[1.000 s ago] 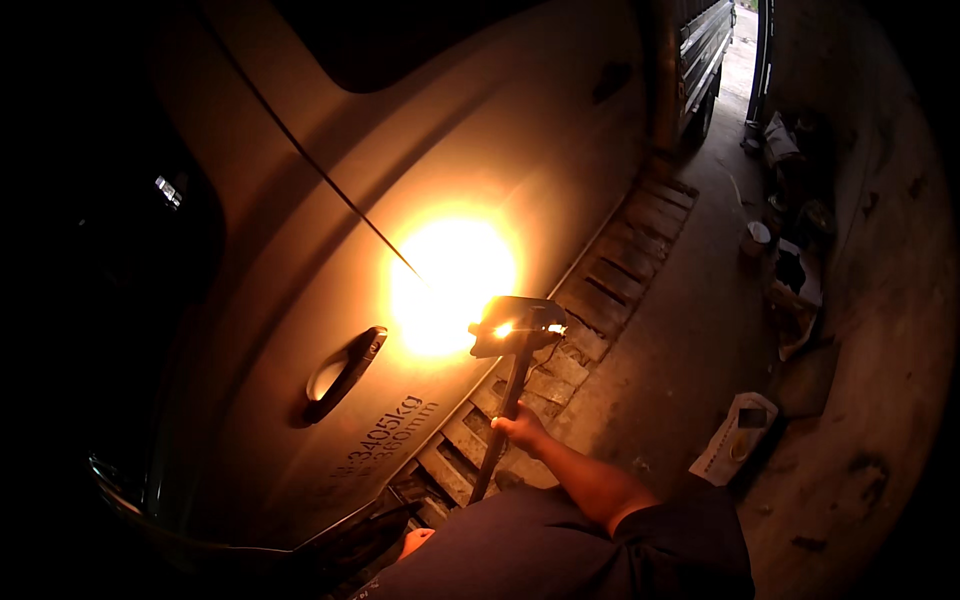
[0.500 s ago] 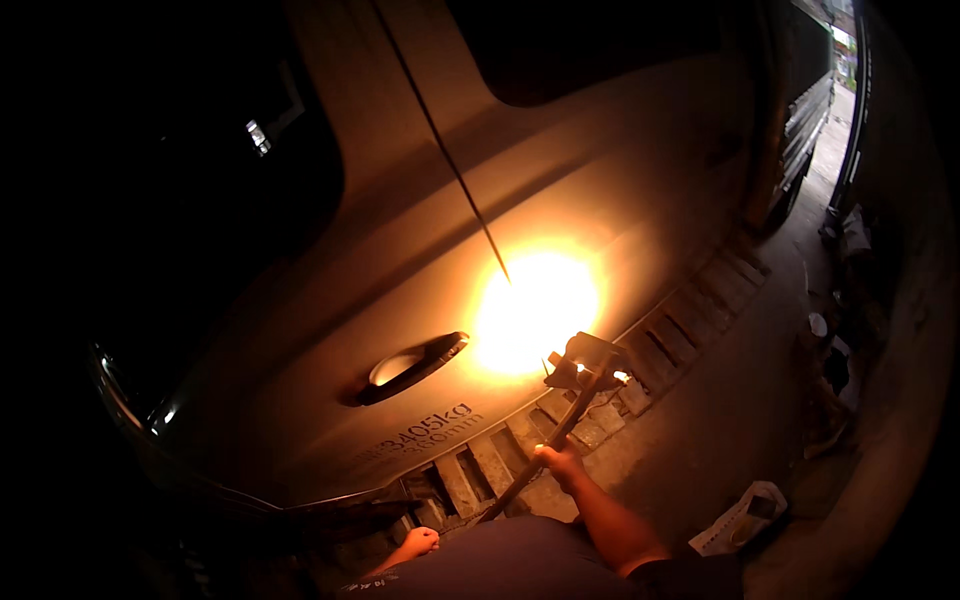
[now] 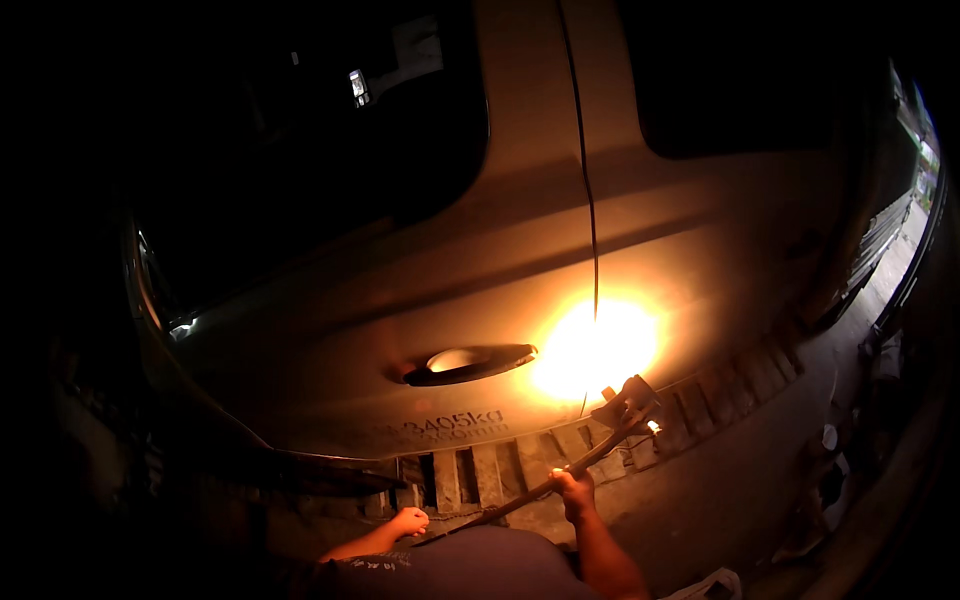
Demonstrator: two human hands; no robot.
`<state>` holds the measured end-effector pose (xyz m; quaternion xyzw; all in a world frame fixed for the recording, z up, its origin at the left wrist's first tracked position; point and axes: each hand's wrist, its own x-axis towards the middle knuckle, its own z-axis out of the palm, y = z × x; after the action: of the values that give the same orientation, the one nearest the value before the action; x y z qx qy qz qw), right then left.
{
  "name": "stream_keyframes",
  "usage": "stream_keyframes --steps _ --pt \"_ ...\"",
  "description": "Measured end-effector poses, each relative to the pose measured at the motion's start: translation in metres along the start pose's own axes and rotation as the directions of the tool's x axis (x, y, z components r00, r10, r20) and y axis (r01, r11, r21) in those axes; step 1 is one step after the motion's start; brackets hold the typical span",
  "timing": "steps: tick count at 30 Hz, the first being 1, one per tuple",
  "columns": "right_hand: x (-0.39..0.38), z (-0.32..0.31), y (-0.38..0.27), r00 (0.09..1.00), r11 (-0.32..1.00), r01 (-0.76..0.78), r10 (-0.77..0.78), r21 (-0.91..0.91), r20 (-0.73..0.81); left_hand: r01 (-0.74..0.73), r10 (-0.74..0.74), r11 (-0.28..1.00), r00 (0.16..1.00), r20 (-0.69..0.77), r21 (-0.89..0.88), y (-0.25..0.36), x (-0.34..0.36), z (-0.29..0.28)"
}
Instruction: The person uses a portable inspection light to examine the surface of a silver car's front fender and door. They move the light source along the panel and use their hand to feel the surface, checking for imperfections or alignment issues.
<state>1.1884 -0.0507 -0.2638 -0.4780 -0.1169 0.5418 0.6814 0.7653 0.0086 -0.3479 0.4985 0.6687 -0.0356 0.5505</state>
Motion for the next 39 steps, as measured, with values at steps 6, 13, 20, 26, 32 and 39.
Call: stream_keyframes --steps 6,13,20,26,32,39 --pt "0.0 0.0 -0.006 1.0 1.0 -0.013 0.012 -0.008 -0.009 0.041 -0.041 0.999 0.999 0.021 0.001 -0.034 0.017 -0.004" --pt "0.0 0.006 -0.007 1.0 1.0 -0.019 0.019 -0.015 -0.007 -0.171 0.235 0.947 0.946 -0.222 0.271 0.015 -0.009 0.006" --pt "0.0 0.013 -0.009 0.996 0.998 -0.065 0.065 0.007 0.056 -0.485 0.547 0.759 0.837 -0.02 0.434 0.118 -0.058 0.022" --pt "-0.014 0.033 -0.025 0.997 0.993 -0.061 0.055 0.106 0.056 -0.505 0.536 0.641 0.833 0.133 0.578 0.164 -0.087 0.024" --pt "-0.013 0.038 -0.022 0.996 0.991 -0.09 0.088 0.103 0.028 -0.561 0.561 0.63 0.807 0.185 0.537 0.188 -0.094 0.033" --pt "-0.024 0.043 -0.011 0.987 0.988 -0.097 0.08 0.119 0.136 -0.598 0.546 0.696 0.8 0.248 0.397 0.216 -0.102 0.041"
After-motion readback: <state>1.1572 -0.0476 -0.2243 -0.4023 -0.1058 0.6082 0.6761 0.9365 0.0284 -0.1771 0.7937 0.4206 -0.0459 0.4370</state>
